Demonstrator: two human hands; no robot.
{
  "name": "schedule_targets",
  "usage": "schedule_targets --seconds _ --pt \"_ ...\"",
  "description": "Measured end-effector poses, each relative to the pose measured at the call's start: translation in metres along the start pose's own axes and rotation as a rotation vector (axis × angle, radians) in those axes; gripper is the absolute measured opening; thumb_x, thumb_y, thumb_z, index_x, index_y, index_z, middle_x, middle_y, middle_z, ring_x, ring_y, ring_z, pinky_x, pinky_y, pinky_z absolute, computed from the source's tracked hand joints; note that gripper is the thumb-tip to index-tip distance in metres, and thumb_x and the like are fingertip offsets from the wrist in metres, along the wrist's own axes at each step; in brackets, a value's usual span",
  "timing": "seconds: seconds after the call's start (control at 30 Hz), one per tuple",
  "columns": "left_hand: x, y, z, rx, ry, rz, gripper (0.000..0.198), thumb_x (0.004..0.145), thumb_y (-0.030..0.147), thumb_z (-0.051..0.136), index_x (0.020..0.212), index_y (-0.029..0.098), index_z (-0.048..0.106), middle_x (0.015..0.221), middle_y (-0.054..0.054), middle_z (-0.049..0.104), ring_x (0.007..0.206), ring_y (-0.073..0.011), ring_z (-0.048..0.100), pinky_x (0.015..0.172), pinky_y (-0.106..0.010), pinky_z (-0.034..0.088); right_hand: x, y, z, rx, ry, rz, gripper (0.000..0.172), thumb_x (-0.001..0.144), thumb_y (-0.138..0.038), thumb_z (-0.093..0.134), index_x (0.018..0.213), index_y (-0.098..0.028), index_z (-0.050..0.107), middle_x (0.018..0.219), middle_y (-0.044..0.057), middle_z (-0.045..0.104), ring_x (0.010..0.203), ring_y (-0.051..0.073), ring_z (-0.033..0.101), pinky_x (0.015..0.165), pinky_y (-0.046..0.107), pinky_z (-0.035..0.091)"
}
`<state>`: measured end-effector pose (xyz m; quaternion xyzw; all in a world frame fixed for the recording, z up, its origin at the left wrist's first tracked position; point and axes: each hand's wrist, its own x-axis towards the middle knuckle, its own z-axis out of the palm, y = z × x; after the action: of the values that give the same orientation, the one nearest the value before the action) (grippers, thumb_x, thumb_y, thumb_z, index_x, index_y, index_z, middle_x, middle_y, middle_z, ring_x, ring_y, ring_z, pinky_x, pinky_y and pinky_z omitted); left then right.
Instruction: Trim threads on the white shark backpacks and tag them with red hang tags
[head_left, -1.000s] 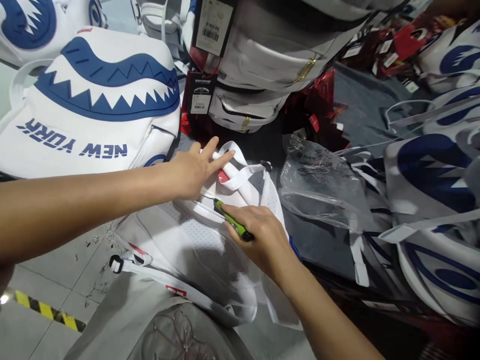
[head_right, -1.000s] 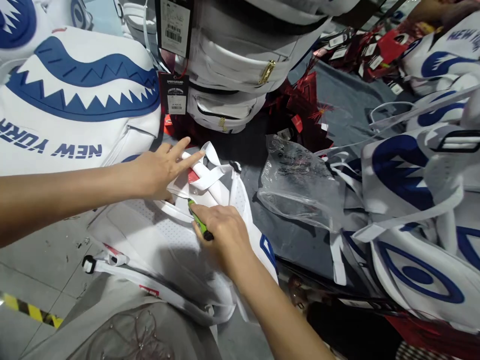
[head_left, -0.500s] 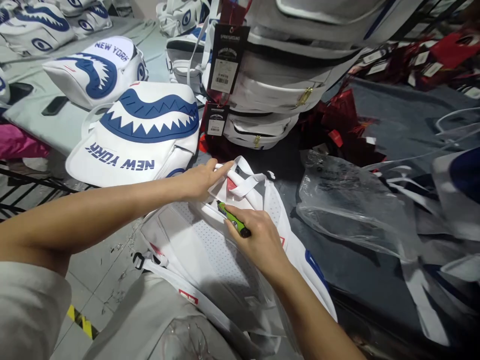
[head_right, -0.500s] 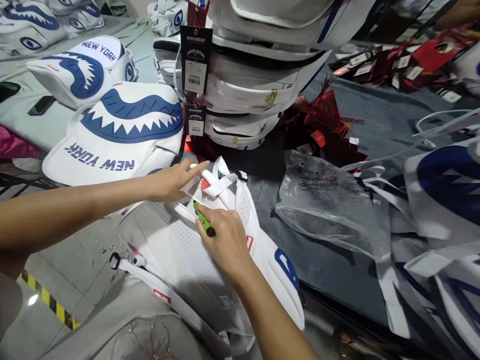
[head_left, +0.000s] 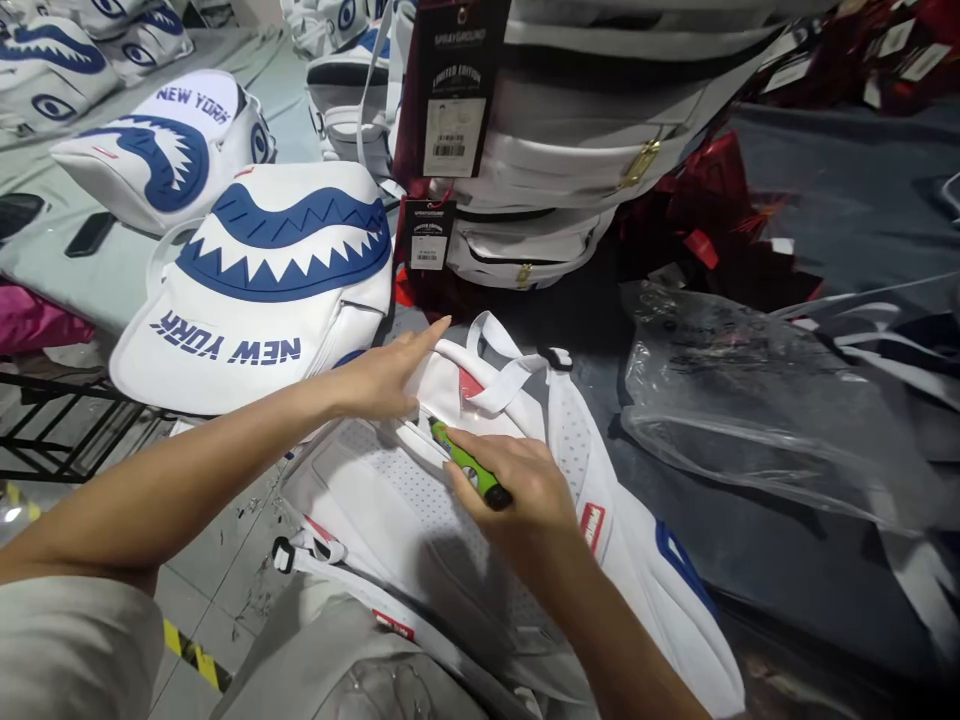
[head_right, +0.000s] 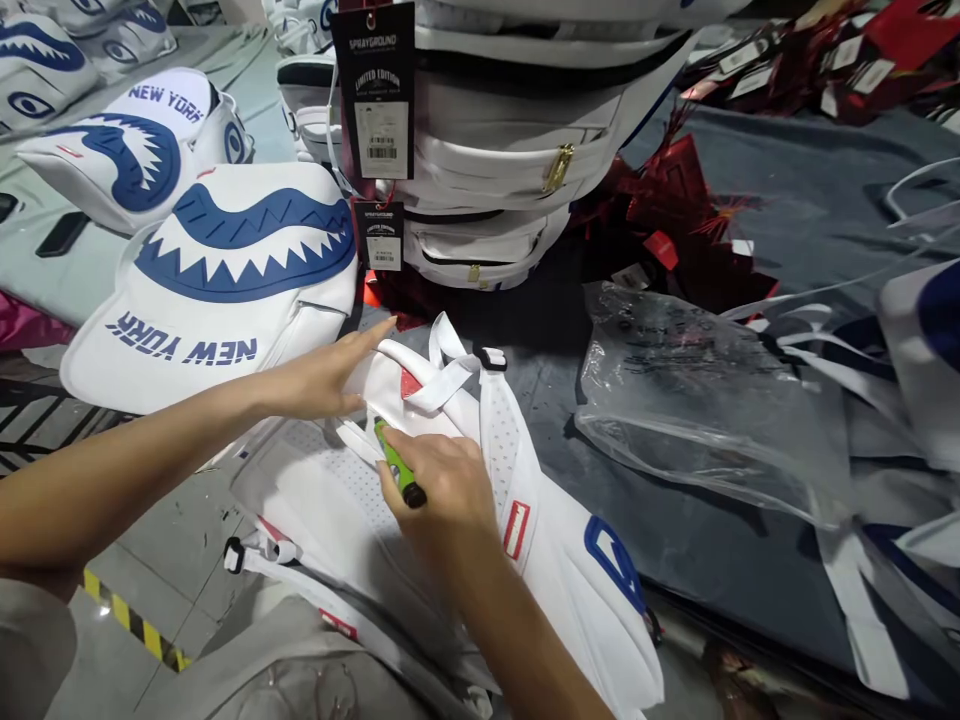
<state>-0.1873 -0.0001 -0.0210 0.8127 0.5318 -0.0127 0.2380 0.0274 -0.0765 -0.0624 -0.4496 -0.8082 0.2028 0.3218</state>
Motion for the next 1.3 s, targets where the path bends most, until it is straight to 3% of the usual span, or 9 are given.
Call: schedule_targets --seconds 0.27,0.6,0.73,1.03,1.3 --pt "-0.001 0.008 0.001 -0.062 -0.008 -0.029 0.096 0.082 0.015 0.057 0.159 0.023 -0.001 0.142 -0.016 0.047 0.114 -0.0234 0.062 0.089 -0.031 0.051 -0.002 -0.012 0.021 0.033 0.175 0.023 0.022 0.088 -0.019 0.061 0.106 -0.021 0.073 0.094 0.003 0.078 0.079 0.02 0.073 0.077 0.037 0.053" --pt "-0.002 0.013 0.001 -0.042 -0.005 -0.066 0.097 0.079 0.014 0.059 0.158 0.024 0.004 0.141 -0.015 0.046 0.109 -0.0245 0.063 0.078 -0.028 0.05 0.0 -0.029 0.021 0.052 0.142 0.239 0.022 0.086 -0.025 0.063 0.104 -0.021 0.075 0.088 0.001 0.078 0.075 0.018 0.071 0.078 0.034 0.053" --pt "-0.003 0.015 0.001 -0.05 0.038 -0.064 0.092 0.079 0.015 0.06 0.157 0.024 0.012 0.138 -0.015 0.048 0.105 -0.0245 0.065 0.079 -0.029 0.05 0.001 -0.032 0.024 0.087 0.138 0.251 0.021 0.086 -0.025 0.062 0.103 -0.02 0.075 0.088 0.003 0.078 0.074 0.018 0.07 0.075 0.033 0.051" --pt "-0.004 0.014 0.005 -0.045 0.07 -0.06 0.091 0.078 0.015 0.06 0.156 0.023 0.015 0.137 -0.015 0.05 0.106 -0.0264 0.066 0.079 -0.031 0.051 -0.002 -0.031 0.021 0.088 0.13 0.259 0.023 0.086 -0.027 0.062 0.104 -0.02 0.075 0.088 0.003 0.078 0.074 0.019 0.069 0.079 0.035 0.051" --pt "-0.005 0.003 0.01 -0.073 0.106 0.0 0.092 0.076 0.016 0.059 0.156 0.023 0.016 0.133 -0.014 0.051 0.11 -0.0286 0.063 0.09 -0.035 0.05 0.007 -0.032 0.031 0.268 0.098 0.324 0.026 0.085 -0.027 0.061 0.105 -0.02 0.076 0.095 0.004 0.078 0.083 0.019 0.07 0.085 0.034 0.051"
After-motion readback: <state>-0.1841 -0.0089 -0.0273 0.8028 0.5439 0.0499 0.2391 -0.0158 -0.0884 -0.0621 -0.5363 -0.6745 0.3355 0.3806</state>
